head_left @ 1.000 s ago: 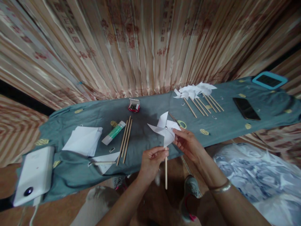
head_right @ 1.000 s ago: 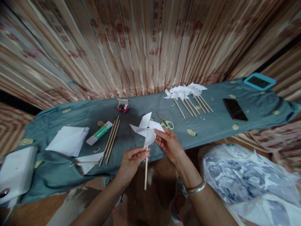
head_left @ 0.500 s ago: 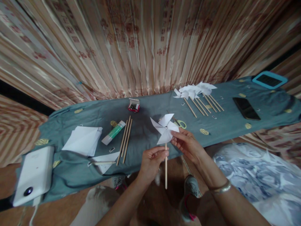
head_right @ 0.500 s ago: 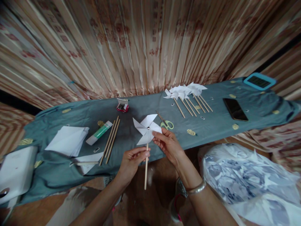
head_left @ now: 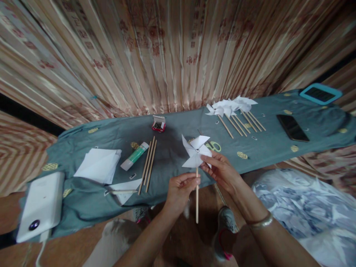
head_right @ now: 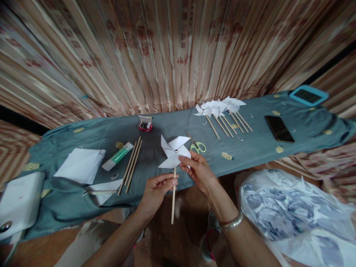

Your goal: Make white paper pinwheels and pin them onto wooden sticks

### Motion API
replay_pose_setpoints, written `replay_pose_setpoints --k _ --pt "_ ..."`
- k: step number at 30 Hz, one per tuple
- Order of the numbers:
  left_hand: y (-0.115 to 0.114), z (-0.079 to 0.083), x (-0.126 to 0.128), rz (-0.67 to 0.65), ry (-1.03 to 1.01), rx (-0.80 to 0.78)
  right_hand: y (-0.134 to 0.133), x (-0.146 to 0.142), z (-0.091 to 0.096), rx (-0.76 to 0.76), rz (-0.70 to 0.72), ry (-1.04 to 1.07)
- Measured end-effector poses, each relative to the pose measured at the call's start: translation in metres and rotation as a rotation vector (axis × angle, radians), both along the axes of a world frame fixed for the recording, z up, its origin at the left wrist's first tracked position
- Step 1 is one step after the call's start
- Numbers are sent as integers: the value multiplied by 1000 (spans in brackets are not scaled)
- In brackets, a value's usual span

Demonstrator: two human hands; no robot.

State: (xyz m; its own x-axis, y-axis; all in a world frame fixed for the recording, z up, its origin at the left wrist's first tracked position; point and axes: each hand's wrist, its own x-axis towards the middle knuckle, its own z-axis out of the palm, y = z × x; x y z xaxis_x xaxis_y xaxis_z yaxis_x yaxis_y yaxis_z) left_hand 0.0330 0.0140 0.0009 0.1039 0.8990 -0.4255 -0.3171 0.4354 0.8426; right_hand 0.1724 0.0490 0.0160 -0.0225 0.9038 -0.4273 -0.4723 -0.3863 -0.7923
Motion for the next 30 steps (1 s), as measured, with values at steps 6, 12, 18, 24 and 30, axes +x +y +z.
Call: replay_pose_setpoints --k 6,12,18,24,30 --pt "0 3 0 14 -29 -13 0 -1 0 -2 -6 -4" --pt "1 3 0 27 -37 -31 0 0 0 13 3 -25" --pt "1 5 -1 15 -24 -29 1 2 -2 22 -18 -32" --pt "2 2 -2 6 -33 -23 4 3 -4 8 -76 2" --pt "2 -1 -3 11 -19 -20 6 5 -4 -4 -112 29"
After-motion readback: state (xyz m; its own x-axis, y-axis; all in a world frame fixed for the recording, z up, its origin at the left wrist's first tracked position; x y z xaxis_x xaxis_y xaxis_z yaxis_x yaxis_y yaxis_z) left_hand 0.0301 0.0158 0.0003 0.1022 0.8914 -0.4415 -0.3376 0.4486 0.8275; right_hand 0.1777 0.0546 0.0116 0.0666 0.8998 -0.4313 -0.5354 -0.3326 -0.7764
